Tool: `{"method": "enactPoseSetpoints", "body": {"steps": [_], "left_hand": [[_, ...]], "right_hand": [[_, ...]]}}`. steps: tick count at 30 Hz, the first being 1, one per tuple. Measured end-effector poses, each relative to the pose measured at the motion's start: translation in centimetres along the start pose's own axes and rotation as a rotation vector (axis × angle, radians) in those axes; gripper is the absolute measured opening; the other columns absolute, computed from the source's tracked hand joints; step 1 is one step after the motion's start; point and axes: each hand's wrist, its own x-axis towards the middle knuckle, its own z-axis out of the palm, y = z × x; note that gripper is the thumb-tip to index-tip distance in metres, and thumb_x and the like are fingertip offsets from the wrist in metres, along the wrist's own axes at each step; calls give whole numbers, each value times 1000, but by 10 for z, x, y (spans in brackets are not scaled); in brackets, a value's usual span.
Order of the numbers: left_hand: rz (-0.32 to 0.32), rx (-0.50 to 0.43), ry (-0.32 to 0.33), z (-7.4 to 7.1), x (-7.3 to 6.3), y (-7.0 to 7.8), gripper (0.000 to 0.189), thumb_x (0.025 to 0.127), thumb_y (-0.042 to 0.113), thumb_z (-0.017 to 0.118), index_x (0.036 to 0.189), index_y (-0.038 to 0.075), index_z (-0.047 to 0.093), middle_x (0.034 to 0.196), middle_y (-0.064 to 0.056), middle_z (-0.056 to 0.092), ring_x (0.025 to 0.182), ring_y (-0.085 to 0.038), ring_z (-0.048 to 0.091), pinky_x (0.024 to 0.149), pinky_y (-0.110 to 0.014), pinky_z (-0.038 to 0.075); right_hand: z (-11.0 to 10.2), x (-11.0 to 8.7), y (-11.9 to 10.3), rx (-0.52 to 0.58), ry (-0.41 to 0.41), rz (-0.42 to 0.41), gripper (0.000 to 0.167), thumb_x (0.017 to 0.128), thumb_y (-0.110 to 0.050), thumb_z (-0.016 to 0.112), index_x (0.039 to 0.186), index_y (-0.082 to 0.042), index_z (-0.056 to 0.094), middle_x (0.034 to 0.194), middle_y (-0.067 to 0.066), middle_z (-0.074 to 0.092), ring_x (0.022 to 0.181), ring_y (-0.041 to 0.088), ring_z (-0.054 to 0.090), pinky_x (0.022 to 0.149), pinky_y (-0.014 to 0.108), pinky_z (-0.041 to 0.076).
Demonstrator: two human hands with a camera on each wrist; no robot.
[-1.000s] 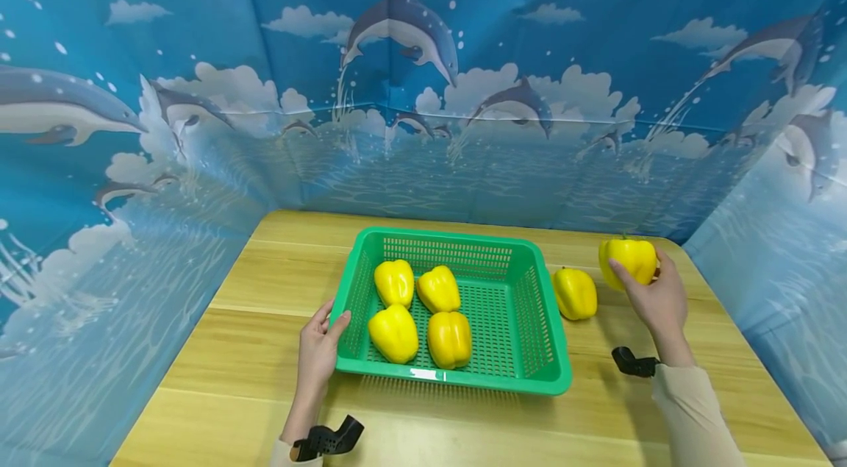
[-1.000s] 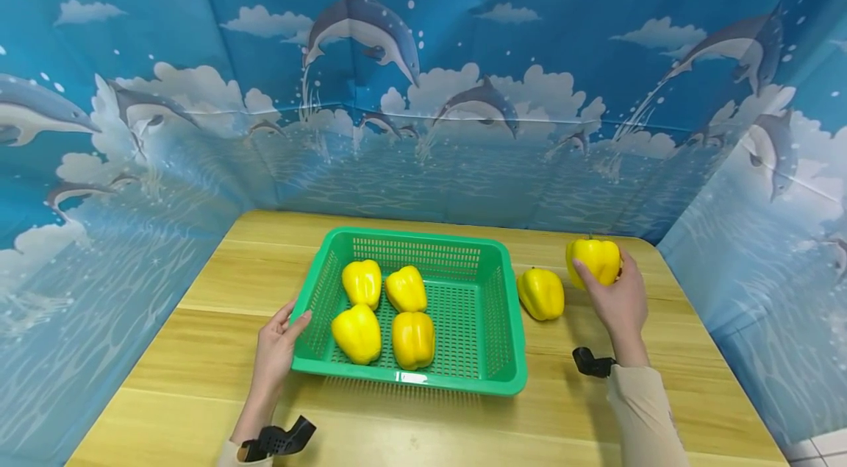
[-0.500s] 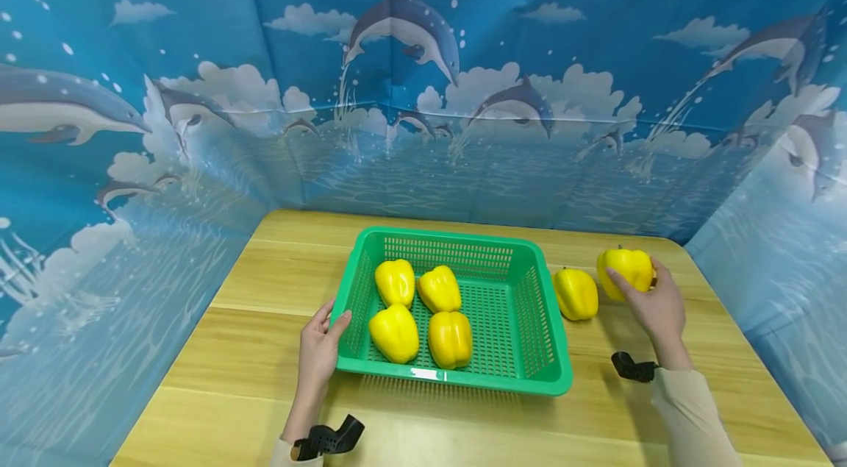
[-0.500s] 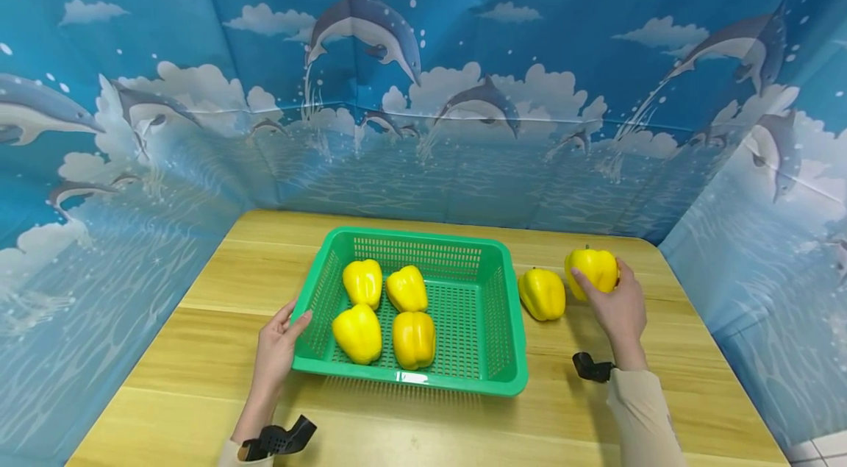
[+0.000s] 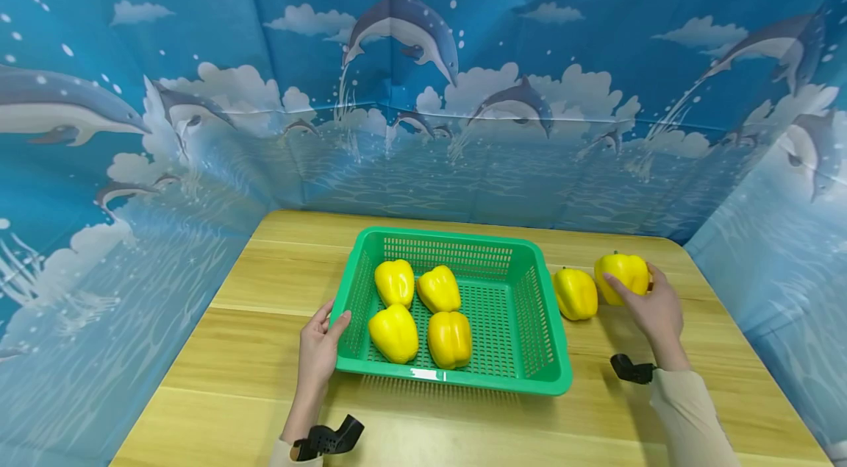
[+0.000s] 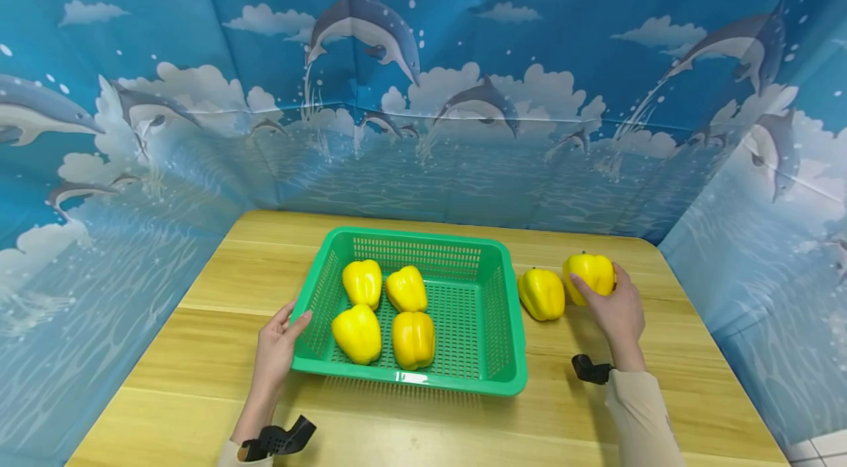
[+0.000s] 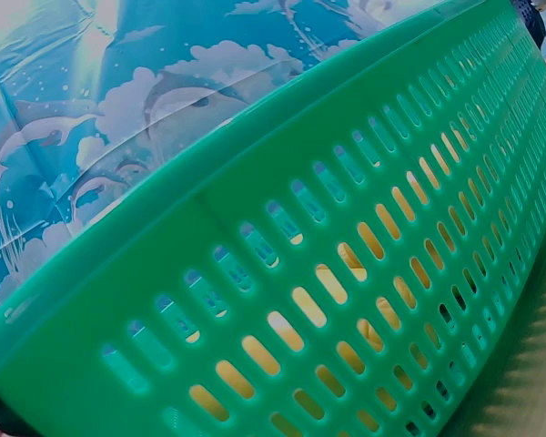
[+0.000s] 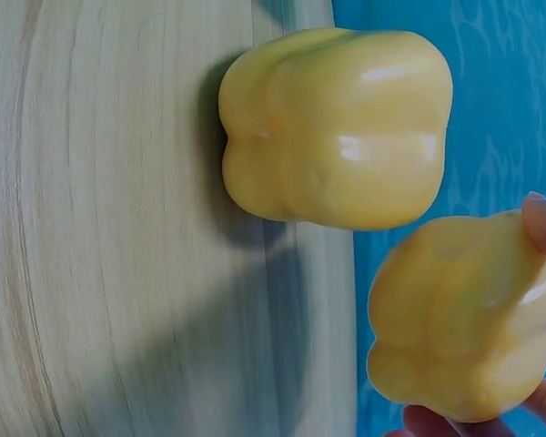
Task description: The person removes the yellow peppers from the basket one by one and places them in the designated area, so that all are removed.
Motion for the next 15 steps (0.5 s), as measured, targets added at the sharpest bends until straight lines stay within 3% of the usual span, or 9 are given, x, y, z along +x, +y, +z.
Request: {"method": "enactPoseSetpoints", "body": {"steps": [15], "left_hand": [[11, -16, -7, -1, 1, -1, 50, 96, 19, 60, 139, 0, 44, 107, -22, 65, 86, -33, 66, 69, -33, 55]], "right_hand": [[3, -2, 1, -18, -28, 62, 101, 86, -64, 53, 148, 7, 13, 138, 39, 31, 115, 52, 40, 83, 61, 39]]}}
